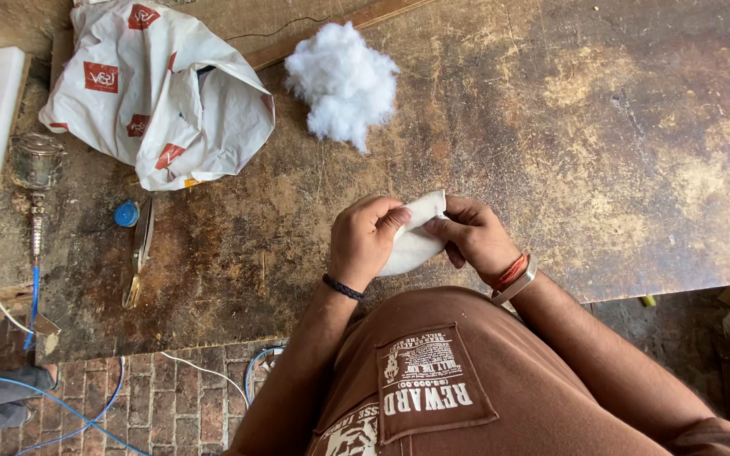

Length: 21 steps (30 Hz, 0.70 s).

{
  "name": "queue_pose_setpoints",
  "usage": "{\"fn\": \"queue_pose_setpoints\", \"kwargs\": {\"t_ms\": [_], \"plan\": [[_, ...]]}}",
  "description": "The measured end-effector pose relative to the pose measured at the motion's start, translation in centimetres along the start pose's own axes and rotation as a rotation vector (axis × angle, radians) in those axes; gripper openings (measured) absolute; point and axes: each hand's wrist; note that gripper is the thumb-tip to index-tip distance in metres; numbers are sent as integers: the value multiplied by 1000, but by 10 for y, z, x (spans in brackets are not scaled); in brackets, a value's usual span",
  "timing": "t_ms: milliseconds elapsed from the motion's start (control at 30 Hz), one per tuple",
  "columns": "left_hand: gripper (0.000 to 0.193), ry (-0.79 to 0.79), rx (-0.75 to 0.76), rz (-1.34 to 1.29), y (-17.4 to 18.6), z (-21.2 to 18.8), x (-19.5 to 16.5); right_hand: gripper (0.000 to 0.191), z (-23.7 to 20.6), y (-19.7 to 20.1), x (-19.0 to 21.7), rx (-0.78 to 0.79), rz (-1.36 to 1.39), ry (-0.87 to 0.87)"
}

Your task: The person fills two triangular fabric covers with white cotton-like stuffing by hand, compressing the material into each piece. The person then carries the stuffed pieces to a nearby sewing machine area and places them on a table.

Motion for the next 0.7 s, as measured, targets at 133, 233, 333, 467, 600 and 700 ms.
{"fn": "queue_pose_setpoints", "kwargs": {"t_ms": [133, 233, 333, 467, 600, 700], "plan": [[15, 11, -7, -168, -9, 1, 8, 15, 4, 5, -9, 33, 78, -40], [12, 80, 75, -421, -15, -1, 19, 15, 4, 11, -16, 201, 249, -23], [11, 72, 127, -468, -22, 1, 27, 16, 1, 14, -23, 380, 486, -23], [9, -11, 102, -391, -30, 4, 24, 20, -3, 17, -21, 555, 530, 81], [10, 146, 84, -356, -26, 2, 17, 20, -1, 14, -11, 257, 409, -37], [11, 140, 52, -422, -22, 1, 13, 21, -1, 11, -8, 210, 406, -41]]}}
Point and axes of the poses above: each hand's wrist, its own z-axis towards the middle knuckle, its own y-axis out of the back of the hand, x = y × z, and after that the axes turned 15 degrees about x, right-handed
